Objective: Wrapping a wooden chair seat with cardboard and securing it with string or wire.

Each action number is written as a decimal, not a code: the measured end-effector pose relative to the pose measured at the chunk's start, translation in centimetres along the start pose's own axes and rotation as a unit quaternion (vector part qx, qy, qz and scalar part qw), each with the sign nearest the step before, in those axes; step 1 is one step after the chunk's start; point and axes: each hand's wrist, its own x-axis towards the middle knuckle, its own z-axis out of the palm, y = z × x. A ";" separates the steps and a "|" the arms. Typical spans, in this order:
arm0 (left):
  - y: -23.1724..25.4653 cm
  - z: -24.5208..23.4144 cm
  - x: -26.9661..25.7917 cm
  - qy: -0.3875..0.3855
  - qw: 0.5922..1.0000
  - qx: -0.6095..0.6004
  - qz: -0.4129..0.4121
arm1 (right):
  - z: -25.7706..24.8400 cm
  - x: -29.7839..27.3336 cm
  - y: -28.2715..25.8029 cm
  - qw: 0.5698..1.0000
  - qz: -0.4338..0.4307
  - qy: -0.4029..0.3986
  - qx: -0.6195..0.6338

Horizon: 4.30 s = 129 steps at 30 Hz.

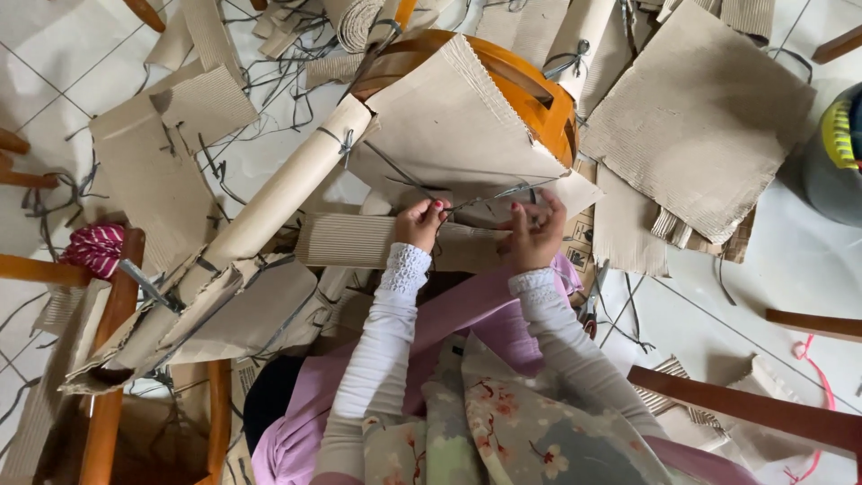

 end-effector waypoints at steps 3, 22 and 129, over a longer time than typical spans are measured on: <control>-1.1 -0.2 1.1 0.003 1.000 0.016 0.011 | 1.8 1.4 -0.9 0.998 0.044 0.031 -0.042; 2.4 0.2 -1.3 -0.011 0.999 -0.030 -0.010 | 0.2 -8.7 1.4 0.734 0.142 -0.569 -0.343; 0.4 -2.6 3.8 0.129 0.955 -0.248 0.103 | -2.3 2.5 8.4 0.803 0.191 -0.179 -0.535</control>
